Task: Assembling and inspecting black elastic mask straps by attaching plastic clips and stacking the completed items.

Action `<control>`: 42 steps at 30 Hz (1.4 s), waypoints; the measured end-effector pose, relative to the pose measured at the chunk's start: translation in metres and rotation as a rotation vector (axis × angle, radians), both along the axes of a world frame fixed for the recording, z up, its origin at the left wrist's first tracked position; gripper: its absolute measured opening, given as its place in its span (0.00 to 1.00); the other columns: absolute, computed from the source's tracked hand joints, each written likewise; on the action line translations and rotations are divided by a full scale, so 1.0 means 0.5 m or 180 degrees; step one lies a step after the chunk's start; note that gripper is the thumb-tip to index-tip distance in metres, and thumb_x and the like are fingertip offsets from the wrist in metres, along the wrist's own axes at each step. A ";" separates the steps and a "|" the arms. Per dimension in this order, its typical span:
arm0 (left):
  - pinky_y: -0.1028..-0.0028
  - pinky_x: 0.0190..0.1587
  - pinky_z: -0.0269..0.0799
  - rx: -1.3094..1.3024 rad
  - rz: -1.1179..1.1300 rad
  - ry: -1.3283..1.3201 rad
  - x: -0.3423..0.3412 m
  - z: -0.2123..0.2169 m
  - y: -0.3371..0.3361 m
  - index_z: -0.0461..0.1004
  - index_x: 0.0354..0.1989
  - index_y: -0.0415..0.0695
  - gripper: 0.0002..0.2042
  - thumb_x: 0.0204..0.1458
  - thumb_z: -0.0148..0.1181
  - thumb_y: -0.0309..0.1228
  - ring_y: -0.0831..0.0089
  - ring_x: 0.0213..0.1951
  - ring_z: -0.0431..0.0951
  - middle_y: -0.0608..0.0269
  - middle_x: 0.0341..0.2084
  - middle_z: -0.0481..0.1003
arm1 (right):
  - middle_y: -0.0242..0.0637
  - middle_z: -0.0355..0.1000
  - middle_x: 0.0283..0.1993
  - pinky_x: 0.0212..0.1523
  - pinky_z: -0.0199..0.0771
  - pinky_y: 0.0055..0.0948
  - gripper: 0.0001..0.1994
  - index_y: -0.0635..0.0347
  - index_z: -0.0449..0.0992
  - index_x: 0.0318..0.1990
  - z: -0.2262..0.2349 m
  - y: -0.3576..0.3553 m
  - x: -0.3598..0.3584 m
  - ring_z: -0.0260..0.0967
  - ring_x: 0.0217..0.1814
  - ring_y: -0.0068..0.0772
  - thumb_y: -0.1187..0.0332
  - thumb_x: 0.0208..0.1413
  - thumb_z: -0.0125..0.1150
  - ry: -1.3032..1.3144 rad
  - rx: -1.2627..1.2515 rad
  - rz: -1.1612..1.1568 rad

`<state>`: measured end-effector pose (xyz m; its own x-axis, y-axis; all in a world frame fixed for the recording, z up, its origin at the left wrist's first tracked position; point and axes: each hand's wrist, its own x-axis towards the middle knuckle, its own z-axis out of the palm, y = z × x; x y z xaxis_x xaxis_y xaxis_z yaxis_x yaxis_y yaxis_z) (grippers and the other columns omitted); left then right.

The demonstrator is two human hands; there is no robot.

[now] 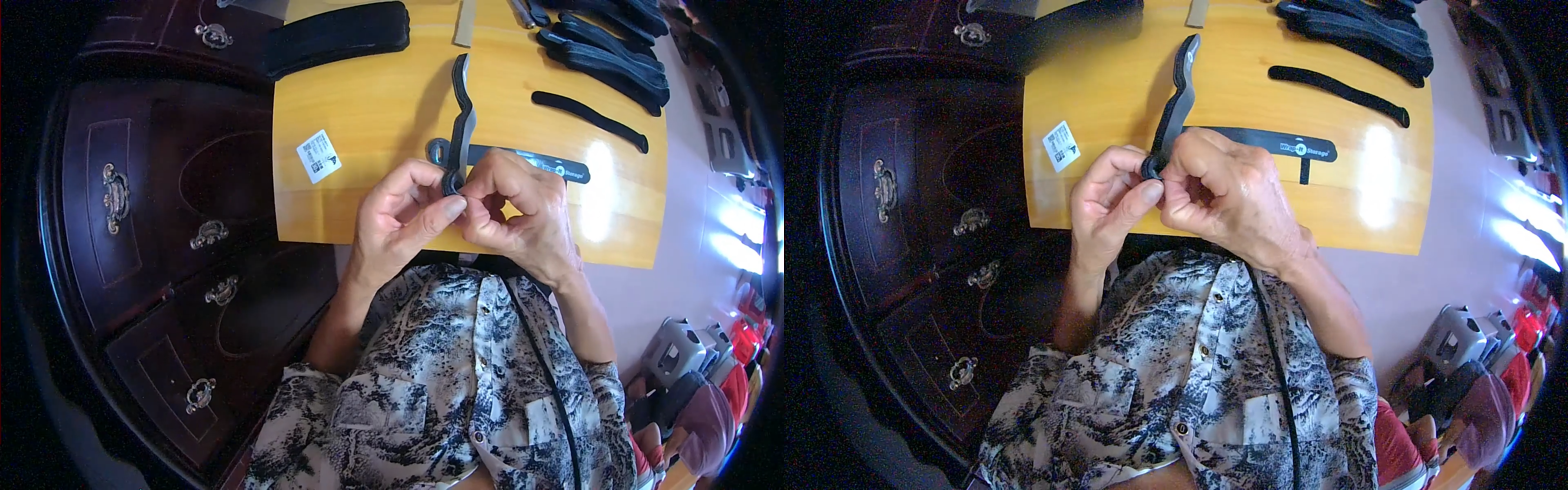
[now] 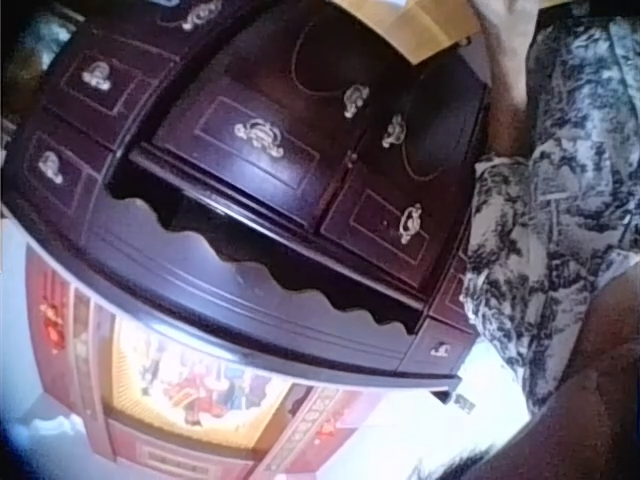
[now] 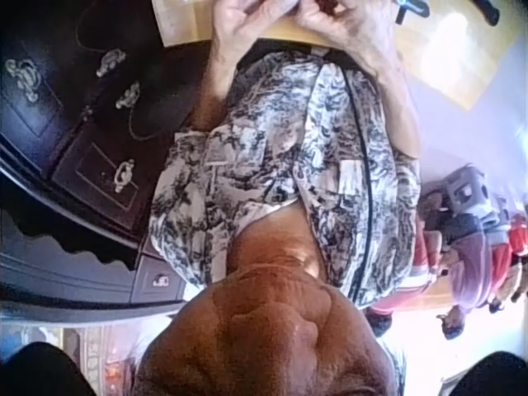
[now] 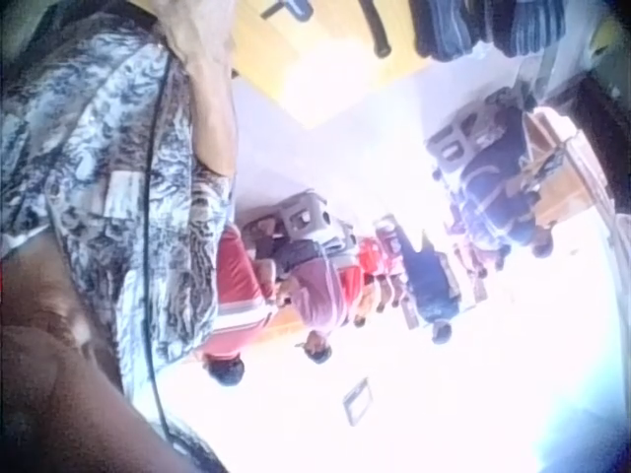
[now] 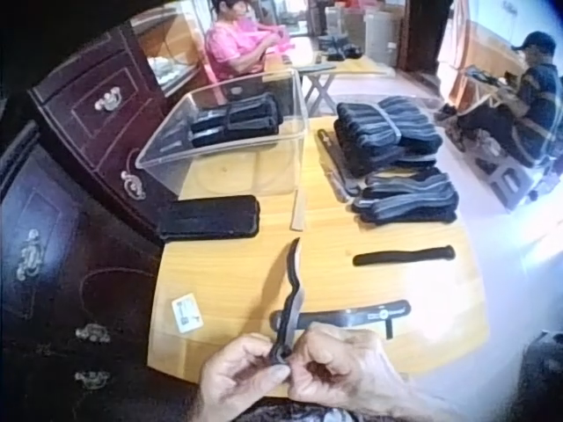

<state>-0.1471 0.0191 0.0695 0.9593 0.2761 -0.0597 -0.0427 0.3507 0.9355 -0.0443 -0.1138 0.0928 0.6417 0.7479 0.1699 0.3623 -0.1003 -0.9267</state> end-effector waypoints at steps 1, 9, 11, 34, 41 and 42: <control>0.84 0.35 0.64 0.0001 0.0005 0.0001 -0.001 0.002 0.000 0.68 0.38 0.38 0.08 0.53 0.60 0.23 0.85 0.33 0.70 0.70 0.30 0.71 | 0.37 0.65 0.21 0.23 0.66 0.28 0.09 0.61 0.65 0.22 -0.003 0.004 -0.002 0.66 0.22 0.35 0.79 0.38 0.62 -0.0065 0.0058 -0.0071; 0.82 0.35 0.69 -0.0062 0.0618 -0.0078 -0.009 -0.017 -0.005 0.68 0.37 0.36 0.08 0.53 0.58 0.26 0.83 0.30 0.72 0.65 0.30 0.73 | 0.26 0.68 0.20 0.21 0.64 0.20 0.08 0.61 0.67 0.22 -0.015 0.032 -0.004 0.63 0.20 0.16 0.78 0.42 0.62 0.1232 0.0082 -0.0251; 0.80 0.35 0.70 -0.0248 0.0594 -0.0102 -0.011 -0.011 -0.017 0.68 0.37 0.36 0.08 0.53 0.58 0.26 0.81 0.30 0.73 0.63 0.30 0.74 | 0.26 0.68 0.24 0.26 0.68 0.18 0.05 0.62 0.68 0.28 -0.012 0.028 0.007 0.66 0.23 0.17 0.77 0.46 0.59 0.2200 0.0408 -0.0362; 0.75 0.27 0.70 -0.0452 0.0749 -0.0155 -0.005 0.011 -0.019 0.66 0.36 0.36 0.07 0.51 0.50 0.27 0.72 0.25 0.72 0.54 0.31 0.72 | 0.33 0.73 0.46 0.51 0.57 0.35 0.13 0.50 0.77 0.45 -0.001 0.051 0.027 0.63 0.45 0.33 0.69 0.53 0.54 -0.1343 -0.0122 -0.0198; 0.76 0.26 0.72 -0.0501 0.0290 -0.0416 -0.061 0.021 -0.018 0.67 0.33 0.34 0.10 0.55 0.53 0.31 0.74 0.23 0.73 0.53 0.27 0.73 | 0.43 0.75 0.44 0.48 0.72 0.36 0.17 0.55 0.76 0.47 0.038 -0.369 0.699 0.72 0.48 0.44 0.69 0.46 0.65 -0.3746 -0.2409 -0.3503; 0.76 0.26 0.72 -0.0304 0.0654 -0.0335 -0.086 0.007 0.003 0.67 0.33 0.34 0.09 0.55 0.52 0.30 0.75 0.23 0.73 0.53 0.26 0.73 | 0.41 0.75 0.44 0.47 0.73 0.32 0.19 0.57 0.75 0.47 0.079 -0.252 0.579 0.72 0.49 0.40 0.71 0.44 0.65 -0.3562 -0.2300 -0.3383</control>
